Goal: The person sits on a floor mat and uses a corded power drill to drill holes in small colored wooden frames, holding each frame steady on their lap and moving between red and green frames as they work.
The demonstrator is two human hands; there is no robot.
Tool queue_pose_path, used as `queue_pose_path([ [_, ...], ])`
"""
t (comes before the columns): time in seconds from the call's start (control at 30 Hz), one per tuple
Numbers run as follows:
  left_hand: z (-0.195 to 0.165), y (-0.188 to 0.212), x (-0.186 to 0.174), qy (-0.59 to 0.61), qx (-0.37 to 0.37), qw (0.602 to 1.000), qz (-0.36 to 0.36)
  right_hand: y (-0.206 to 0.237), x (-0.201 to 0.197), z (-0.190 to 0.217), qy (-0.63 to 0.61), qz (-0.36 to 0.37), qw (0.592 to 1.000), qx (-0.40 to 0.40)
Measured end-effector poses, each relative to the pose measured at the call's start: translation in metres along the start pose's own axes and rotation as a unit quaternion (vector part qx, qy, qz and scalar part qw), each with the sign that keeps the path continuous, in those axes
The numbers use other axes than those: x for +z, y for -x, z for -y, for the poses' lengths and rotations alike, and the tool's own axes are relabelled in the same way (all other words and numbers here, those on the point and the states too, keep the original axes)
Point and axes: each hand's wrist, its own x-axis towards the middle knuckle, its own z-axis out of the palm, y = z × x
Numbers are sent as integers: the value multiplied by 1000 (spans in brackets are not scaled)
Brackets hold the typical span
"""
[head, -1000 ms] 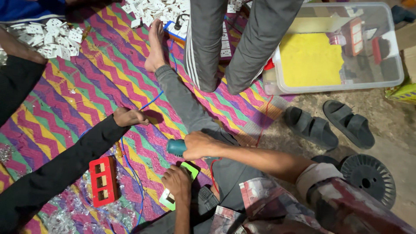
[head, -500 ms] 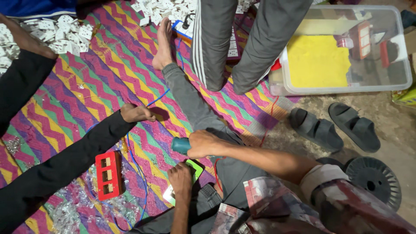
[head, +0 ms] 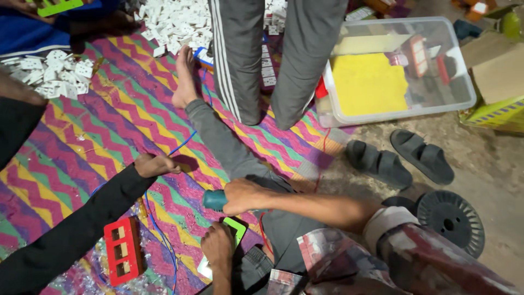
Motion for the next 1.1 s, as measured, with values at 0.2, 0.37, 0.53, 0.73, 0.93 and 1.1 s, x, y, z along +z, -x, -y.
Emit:
queue_pose_path([
  [0.2, 5, -1, 5, 53, -51, 994, 77, -2, 2, 3, 1, -5, 1000, -2],
  [0.37, 24, -2, -2, 117, -190, 970, 95, 4, -1, 8, -8, 6, 1000, 11],
  [0.53, 56, 9, -27, 159, -262, 949, 76, 7, -4, 16, -17, 15, 1000, -3],
  [0.73, 45, 29, -70, 256, -142, 954, 67, 9, -8, 25, 8, 16, 1000, 5],
  [0.93, 6, 53, -74, 135, 64, 980, 130, 7, -6, 21, 16, -4, 1000, -25],
  [1.1, 0, 50, -66, 91, 103, 983, 126, 10, -4, 16, -1, -8, 1000, -21],
])
